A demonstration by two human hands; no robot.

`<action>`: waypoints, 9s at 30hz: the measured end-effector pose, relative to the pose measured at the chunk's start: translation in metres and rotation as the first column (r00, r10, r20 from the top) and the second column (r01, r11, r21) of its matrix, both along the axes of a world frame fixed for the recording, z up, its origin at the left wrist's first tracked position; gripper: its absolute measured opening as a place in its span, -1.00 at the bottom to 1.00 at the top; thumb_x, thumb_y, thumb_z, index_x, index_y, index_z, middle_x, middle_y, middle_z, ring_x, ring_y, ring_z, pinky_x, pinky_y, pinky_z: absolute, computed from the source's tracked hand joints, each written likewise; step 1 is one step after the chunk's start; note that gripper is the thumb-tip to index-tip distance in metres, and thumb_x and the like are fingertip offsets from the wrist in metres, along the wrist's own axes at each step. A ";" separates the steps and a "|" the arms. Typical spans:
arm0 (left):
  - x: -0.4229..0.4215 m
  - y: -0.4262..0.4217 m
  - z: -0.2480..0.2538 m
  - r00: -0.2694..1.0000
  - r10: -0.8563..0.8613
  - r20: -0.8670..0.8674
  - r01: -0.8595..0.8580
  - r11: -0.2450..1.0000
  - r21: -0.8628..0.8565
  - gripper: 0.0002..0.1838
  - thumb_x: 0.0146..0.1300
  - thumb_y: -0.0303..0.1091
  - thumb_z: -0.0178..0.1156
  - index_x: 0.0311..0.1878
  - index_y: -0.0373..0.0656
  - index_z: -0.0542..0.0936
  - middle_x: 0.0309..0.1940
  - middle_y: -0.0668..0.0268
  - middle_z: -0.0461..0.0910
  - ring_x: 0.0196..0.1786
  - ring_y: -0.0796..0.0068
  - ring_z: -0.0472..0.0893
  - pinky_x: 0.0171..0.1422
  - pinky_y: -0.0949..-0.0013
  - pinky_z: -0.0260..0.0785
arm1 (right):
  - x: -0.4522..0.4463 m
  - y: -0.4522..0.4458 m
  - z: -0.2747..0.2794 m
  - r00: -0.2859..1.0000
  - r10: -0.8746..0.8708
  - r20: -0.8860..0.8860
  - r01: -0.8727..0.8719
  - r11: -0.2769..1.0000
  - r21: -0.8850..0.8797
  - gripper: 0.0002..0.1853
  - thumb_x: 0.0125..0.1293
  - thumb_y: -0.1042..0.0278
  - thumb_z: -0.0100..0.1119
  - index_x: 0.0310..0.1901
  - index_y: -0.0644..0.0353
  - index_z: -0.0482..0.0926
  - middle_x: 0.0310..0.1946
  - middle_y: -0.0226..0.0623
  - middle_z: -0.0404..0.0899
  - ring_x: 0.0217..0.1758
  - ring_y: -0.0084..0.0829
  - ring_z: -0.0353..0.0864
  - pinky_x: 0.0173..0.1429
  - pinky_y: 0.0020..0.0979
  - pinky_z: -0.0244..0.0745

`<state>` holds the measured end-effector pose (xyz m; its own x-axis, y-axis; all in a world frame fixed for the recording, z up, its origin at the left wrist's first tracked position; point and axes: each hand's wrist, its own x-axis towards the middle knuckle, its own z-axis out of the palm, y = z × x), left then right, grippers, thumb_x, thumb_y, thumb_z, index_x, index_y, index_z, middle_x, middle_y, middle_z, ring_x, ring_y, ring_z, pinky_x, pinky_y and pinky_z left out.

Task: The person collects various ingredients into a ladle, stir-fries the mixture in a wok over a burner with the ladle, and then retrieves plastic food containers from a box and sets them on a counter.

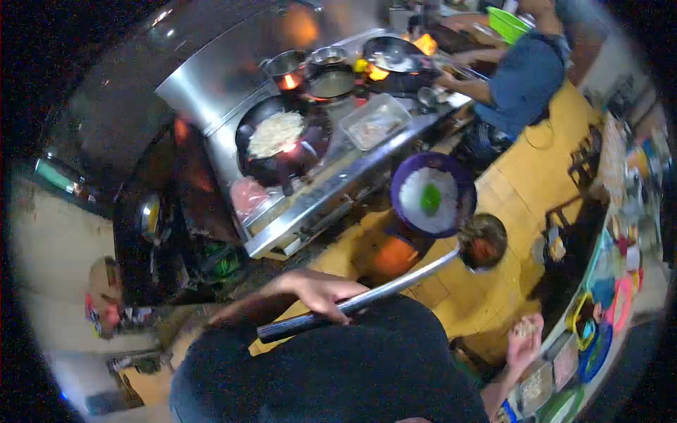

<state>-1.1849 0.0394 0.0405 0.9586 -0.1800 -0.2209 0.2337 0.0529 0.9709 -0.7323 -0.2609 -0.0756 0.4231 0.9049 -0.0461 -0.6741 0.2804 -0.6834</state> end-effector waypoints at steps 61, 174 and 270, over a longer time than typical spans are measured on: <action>-0.225 -0.040 0.012 -0.249 0.930 -0.271 -0.952 -0.287 -0.107 -0.53 -0.28 -0.31 0.27 -0.20 -0.22 0.41 -0.33 0.31 0.40 -0.31 0.47 0.36 -0.18 0.44 0.16 | -0.518 0.820 0.025 0.247 0.751 0.612 -0.726 0.562 -0.397 -0.48 0.35 0.00 0.11 0.16 0.25 0.45 -0.06 -0.02 0.62 -0.08 -0.25 0.67 0.03 -0.31 0.53; 0.361 -0.333 -0.049 0.490 -0.830 -0.267 0.808 0.548 -0.217 -0.64 -0.14 -0.29 0.27 -0.27 -0.19 0.39 -0.40 0.31 0.42 -0.29 0.48 0.41 -0.21 0.42 0.25 | -0.145 -0.445 -0.092 0.853 0.377 0.362 0.514 -0.483 -0.709 -0.81 0.26 0.30 0.11 -0.19 0.14 0.65 -0.17 -0.16 0.65 -0.11 -0.18 0.64 0.00 -0.07 0.51; -0.174 0.194 -0.248 -0.325 0.939 -0.116 -0.940 -0.334 -0.067 -0.51 0.15 -0.30 0.31 0.13 -0.25 0.48 -0.02 0.20 0.57 0.01 0.38 0.55 0.06 0.30 0.42 | -0.385 0.716 -0.159 -0.585 0.057 0.809 -0.669 0.530 -0.521 -0.23 0.32 0.24 0.10 0.44 0.29 -0.05 0.00 -0.10 0.50 -0.08 -0.26 0.57 -0.05 -0.26 0.49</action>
<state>-1.3585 0.2338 -0.2073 -0.1198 0.9405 -0.3180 -0.2243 0.2864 0.9315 -1.1173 0.4546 -0.2351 -0.8315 0.5432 -0.1165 0.5204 0.6883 -0.5054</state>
